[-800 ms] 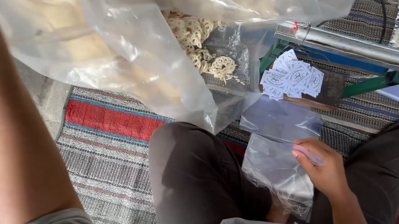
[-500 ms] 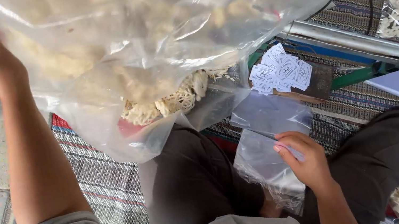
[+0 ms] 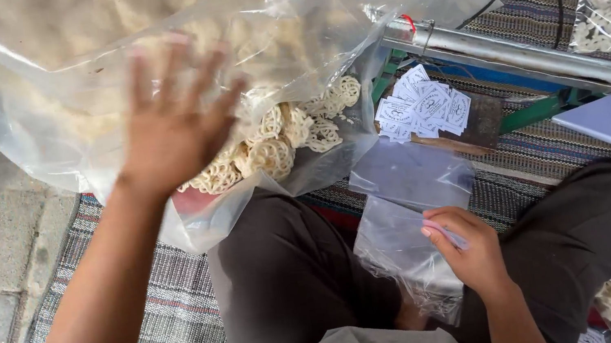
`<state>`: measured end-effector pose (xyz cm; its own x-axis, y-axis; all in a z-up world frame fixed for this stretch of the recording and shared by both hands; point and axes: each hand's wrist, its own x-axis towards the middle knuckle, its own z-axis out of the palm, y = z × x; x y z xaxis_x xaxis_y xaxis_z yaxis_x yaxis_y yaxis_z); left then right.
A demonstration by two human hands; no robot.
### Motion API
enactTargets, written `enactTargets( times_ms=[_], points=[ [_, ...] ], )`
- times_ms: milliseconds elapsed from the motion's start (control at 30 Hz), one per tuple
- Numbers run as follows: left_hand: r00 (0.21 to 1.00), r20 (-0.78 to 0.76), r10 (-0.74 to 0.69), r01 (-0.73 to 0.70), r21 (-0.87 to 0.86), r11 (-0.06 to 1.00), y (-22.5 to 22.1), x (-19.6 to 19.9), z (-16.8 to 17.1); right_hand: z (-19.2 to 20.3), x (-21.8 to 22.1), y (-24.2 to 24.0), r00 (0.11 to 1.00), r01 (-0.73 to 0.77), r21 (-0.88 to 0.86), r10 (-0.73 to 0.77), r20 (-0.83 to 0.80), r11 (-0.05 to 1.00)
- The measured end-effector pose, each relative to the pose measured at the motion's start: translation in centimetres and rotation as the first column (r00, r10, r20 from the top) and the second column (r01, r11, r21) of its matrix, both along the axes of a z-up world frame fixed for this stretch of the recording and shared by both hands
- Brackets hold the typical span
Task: A person is manually sorting and packaging individual crackers into small plastic bags and adding labels.
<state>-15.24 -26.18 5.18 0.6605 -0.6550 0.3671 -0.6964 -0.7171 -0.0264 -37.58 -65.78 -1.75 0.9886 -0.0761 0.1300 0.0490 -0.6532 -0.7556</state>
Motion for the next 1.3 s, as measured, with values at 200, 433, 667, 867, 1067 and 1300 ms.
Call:
enactTargets(
  times_ms=[200, 433, 667, 867, 1067, 1300],
  points=[
    [0.824, 0.561, -0.079, -0.276, 0.519, 0.809, -6.2, 9.4, -7.0, 1.7, 0.3, 1.4, 0.997, -0.028, 0.029, 0.026, 0.07, 0.999],
    [0.875, -0.098, 0.475, -0.146, 0.881, 0.45, -1.9, 14.9, -11.9, 0.2, -2.9, -1.6, 0.996, 0.09, 0.031, -0.09, -0.007, 0.995],
    [0.919, -0.217, 0.33, -0.083, 0.71, 0.699, -0.7, 9.4, -9.1, -0.5, -3.9, -2.7, 0.99, 0.14, 0.041, -0.14, -0.018, 0.989],
    [0.826, -0.533, -0.185, 0.145, -0.117, 0.983, -7.0, -5.2, 1.0, -3.0, -0.9, -1.1, 0.993, 0.116, 0.225, -0.114, -0.022, 0.967],
    [0.505, -0.646, -0.573, -0.254, -0.745, 0.616, -17.1, -13.7, -5.1, 2.3, 3.5, 2.2, 0.99, 0.039, 0.219, -0.007, -0.143, 0.975],
    [0.349, -0.588, -0.73, -0.476, -0.782, 0.402, -21.8, -13.4, -8.1, 1.1, 1.8, -2.7, 0.978, -0.028, 0.402, 0.107, -0.176, 0.915]
  ],
)
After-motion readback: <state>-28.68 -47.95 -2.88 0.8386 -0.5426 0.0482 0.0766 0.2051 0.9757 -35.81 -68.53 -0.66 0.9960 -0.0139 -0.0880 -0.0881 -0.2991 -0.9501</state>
